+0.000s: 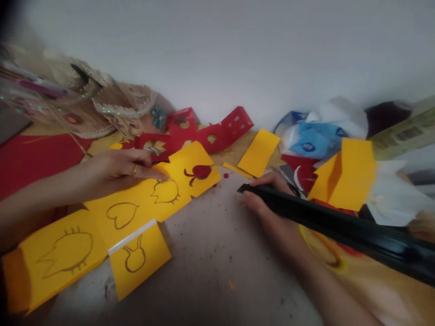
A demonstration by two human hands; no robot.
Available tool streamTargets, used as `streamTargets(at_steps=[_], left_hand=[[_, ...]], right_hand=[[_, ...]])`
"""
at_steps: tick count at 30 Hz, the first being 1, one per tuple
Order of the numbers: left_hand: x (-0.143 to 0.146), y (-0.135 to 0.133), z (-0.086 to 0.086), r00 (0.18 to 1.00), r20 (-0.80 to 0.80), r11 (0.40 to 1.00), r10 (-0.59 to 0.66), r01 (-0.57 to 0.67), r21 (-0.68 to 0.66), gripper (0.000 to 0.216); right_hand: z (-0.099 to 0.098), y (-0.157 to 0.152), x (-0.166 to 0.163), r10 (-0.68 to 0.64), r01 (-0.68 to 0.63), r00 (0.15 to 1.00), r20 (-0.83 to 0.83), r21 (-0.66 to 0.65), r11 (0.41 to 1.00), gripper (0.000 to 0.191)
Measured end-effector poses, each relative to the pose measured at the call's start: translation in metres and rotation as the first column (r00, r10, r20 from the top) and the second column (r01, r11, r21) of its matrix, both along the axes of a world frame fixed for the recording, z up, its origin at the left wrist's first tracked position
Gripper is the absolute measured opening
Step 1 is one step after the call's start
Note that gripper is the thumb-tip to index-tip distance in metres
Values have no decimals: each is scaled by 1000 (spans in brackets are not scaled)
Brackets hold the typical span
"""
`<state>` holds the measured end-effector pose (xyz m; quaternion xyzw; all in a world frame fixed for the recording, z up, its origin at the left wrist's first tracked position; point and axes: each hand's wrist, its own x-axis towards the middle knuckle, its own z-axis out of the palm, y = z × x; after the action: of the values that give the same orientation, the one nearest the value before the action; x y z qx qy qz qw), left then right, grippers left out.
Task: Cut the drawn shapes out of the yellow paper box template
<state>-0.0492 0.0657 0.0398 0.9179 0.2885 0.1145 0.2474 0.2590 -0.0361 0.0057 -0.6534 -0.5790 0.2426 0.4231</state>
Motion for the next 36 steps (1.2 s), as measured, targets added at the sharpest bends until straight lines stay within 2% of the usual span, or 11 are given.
streamTargets(at_steps=[5,10,15,19,21,22,24,25,27,32,36], left_hand=[[2,-7,-6,1000,28,999,-15,16,-28,33],[22,-18,-29,987,142,997,-74,75,-6,33],[31,-29,-36,997,61,998,-53,50,42,29],[29,-33,-38,998,39,996,-52,49,75,29],[28,-33,-40,998,41,995,-54,50,90,29],[28,-33,-41,997,41,994,-58,54,95,28],[28,-33,-42,997,47,993,-66,61,103,28],[28,-32,-43,997,46,992,-67,62,108,27],[28,-33,-43,998,10,989,-66,64,133,28],[32,-33,-40,989,-134,968,-62,93,235,29],[34,-32,-37,988,-142,976,-57,85,199,28]], right_hand=[[0,9,-1,186,-174,972,140,-94,980,7],[2,14,-1,211,-205,968,139,-60,977,7],[-10,16,5,74,-74,997,8,-28,997,9],[-8,10,2,-100,105,994,-37,152,983,9],[1,4,-7,-108,110,994,-17,216,970,10],[6,1,-14,-71,70,997,-2,201,977,11],[15,-2,-29,178,-182,982,56,96,979,10],[18,-2,-37,302,-305,951,60,46,951,10],[18,2,-48,435,-434,898,61,-33,900,5],[0,19,-53,496,-495,868,21,-42,868,3],[-7,21,-49,506,-505,863,14,-47,862,3]])
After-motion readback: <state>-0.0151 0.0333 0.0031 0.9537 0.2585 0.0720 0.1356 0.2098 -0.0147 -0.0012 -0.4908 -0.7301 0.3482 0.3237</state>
